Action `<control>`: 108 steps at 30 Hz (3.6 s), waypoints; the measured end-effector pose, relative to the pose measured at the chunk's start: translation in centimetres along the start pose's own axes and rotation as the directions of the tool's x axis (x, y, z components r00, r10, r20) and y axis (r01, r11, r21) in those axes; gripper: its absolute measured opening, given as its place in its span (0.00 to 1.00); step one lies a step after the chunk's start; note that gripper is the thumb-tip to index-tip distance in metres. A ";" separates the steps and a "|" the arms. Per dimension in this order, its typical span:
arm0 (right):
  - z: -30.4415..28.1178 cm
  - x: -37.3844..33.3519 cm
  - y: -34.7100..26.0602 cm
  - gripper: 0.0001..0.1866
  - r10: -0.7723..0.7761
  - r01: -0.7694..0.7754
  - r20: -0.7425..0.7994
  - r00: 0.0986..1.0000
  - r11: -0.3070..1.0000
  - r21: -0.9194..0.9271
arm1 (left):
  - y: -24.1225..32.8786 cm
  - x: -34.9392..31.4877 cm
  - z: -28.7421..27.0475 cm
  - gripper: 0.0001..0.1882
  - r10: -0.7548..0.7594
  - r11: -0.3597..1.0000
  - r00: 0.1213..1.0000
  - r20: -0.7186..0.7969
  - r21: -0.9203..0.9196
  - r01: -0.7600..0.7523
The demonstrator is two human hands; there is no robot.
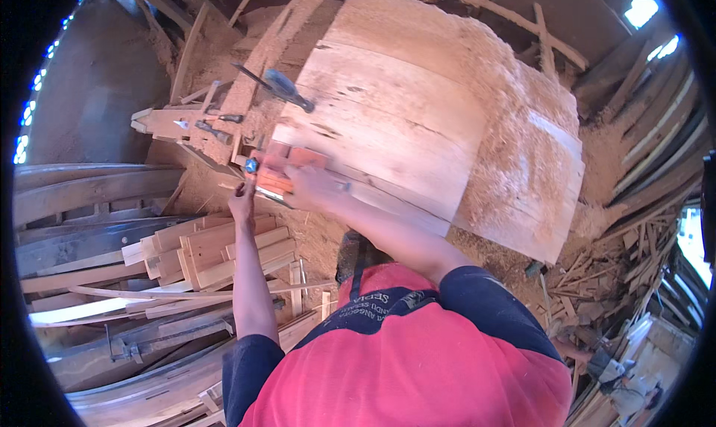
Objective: The person uses a power planer and a hand plane to smooth the surface and edges of a large wooden board on a workbench, flipping the board and checking the surface by hand.
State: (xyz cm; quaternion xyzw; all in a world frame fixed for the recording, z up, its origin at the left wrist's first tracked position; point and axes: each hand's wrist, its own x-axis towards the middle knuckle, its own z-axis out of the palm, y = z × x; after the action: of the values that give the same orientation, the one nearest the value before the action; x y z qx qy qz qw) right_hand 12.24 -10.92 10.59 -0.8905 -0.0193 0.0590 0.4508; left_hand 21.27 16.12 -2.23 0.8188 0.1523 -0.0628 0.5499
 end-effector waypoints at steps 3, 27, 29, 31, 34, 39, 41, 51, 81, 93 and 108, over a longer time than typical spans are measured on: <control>-5.4 -9.5 3.9 0.25 0.076 -0.077 0.056 0.996 0.997 0.010 | 1.9 -9.9 6.0 0.38 -0.008 0.998 0.991 0.130 0.060 0.000; -6.2 -14.4 5.6 0.22 0.036 -0.048 -0.080 0.996 0.987 -0.154 | 4.1 -15.8 7.9 0.45 0.023 0.984 0.990 0.141 0.170 -0.047; -3.5 -8.9 3.8 0.21 0.019 -0.028 -0.075 0.997 0.992 -0.124 | 2.8 -10.2 5.1 0.45 0.046 0.980 0.998 0.044 0.191 -0.054; -1.0 -3.5 1.7 0.20 -0.005 0.002 -0.057 0.998 0.998 -0.059 | 1.5 -4.7 2.1 0.45 0.069 0.973 0.997 -0.023 0.224 -0.062; 1.7 3.5 -0.3 0.20 -0.015 0.015 0.000 1.000 0.998 -0.064 | 2.9 1.2 -0.5 0.42 0.059 0.995 0.997 -0.047 0.084 -0.055; 2.4 6.4 -2.5 0.21 -0.037 0.037 0.026 0.999 0.999 0.013 | 0.8 6.2 -3.6 0.43 0.013 1.000 0.997 -0.074 0.009 -0.013; 1.4 4.2 -0.5 0.22 -0.013 0.012 0.040 0.999 0.999 0.030 | 1.8 3.4 -1.5 0.43 -0.006 1.000 1.000 -0.022 0.027 0.007; -12.7 -28.2 10.3 0.23 0.090 -0.105 -0.092 0.992 0.981 -0.162 | 3.0 -26.5 14.7 0.38 -0.052 0.960 0.916 0.397 0.271 -0.063; 2.9 6.4 -2.4 0.20 -0.044 0.044 0.007 0.999 0.999 0.019 | 0.2 6.4 -4.0 0.29 0.074 0.987 0.997 -0.010 0.142 -0.072; -9.9 -22.3 8.9 0.23 0.106 -0.112 -0.057 0.993 0.986 -0.121 | 4.7 -21.0 11.4 0.36 -0.169 0.967 0.900 0.401 0.242 0.073; -12.9 -29.8 11.3 0.21 0.157 -0.168 -0.110 0.981 0.981 -0.100 | 2.9 -28.7 15.5 0.42 0.005 0.967 0.928 0.372 0.235 -0.100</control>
State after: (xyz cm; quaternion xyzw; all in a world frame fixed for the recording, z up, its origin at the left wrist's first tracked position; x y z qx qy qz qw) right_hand -15.91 -30.51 11.69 -0.9142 0.0733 0.0491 0.3957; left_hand -3.97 -4.32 2.07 0.8589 0.0151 -0.2192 0.4626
